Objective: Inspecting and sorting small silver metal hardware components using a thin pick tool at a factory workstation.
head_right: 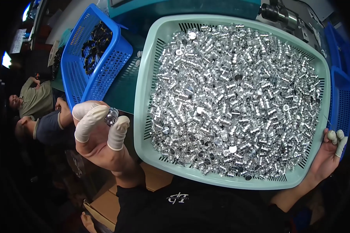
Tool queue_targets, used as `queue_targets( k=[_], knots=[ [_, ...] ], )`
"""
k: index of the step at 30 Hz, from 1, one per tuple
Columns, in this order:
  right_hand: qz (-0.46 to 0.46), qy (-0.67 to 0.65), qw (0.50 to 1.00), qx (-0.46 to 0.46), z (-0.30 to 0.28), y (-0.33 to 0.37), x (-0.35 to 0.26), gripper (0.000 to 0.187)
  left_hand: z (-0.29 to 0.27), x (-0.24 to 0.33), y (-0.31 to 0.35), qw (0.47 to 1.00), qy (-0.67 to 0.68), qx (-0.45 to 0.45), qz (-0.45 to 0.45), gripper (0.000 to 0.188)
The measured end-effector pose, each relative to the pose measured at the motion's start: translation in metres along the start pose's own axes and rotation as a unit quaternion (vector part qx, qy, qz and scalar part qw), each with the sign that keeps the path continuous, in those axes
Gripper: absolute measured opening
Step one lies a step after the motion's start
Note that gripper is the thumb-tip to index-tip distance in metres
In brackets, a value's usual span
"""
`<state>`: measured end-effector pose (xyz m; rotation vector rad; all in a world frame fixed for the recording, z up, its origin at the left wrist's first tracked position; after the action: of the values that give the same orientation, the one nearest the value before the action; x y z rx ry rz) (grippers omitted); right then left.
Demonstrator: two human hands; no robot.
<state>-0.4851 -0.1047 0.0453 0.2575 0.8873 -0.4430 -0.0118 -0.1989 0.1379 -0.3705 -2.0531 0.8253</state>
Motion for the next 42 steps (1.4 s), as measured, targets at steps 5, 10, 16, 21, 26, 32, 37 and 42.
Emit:
queue_targets(
  k=[5, 10, 16, 21, 26, 32, 37, 42],
  knots=[
    [0.003, 0.034, 0.999, 0.012, 0.022, 0.003, 0.005, 0.030, 0.003, 0.017, -0.020, 1.000, -0.004, 0.008, 0.023, 0.037],
    [-0.024, 0.018, 0.999, 0.024, 0.021, 0.009, 0.006, 0.032, 0.018, 0.040, -0.049, 0.992, -0.022, -0.030, 0.117, 0.036],
    [-0.054, 0.040, 0.997, 0.039, 0.030, 0.007, 0.012, 0.035, 0.033, 0.062, -0.056, 0.994, 0.030, -0.050, 0.097, 0.034],
    [-0.064, 0.068, 0.995, 0.040, 0.032, 0.006, 0.010, 0.037, 0.036, 0.074, -0.069, 0.985, -0.014, -0.031, 0.168, 0.034],
    [-0.063, 0.062, 0.995, 0.053, 0.029, 0.006, 0.009, 0.037, 0.027, 0.083, -0.078, 0.980, -0.008, -0.011, 0.198, 0.036],
    [-0.064, 0.064, 0.995, 0.049, 0.028, 0.005, 0.009, 0.037, 0.021, 0.078, -0.077, 0.983, 0.049, -0.003, 0.178, 0.038],
    [-0.067, 0.070, 0.994, 0.059, 0.027, 0.005, 0.010, 0.038, 0.019, 0.077, -0.080, 0.982, 0.099, -0.025, 0.158, 0.040],
    [-0.069, 0.080, 0.992, 0.067, 0.029, 0.005, 0.008, 0.038, 0.022, 0.076, -0.080, 0.978, 0.149, -0.051, 0.138, 0.043]
  ],
)
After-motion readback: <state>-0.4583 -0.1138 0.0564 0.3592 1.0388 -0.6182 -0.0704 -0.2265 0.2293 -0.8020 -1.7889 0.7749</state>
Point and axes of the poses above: each hand's wrist, its own y-axis away from the middle knuckle, its own z-axis out of the palm, x = y × z, the point moved 4 cm from there along -y, towards the middle knuckle, and after that the axes turned 6 degrees about -y, right-handed, at the moved point
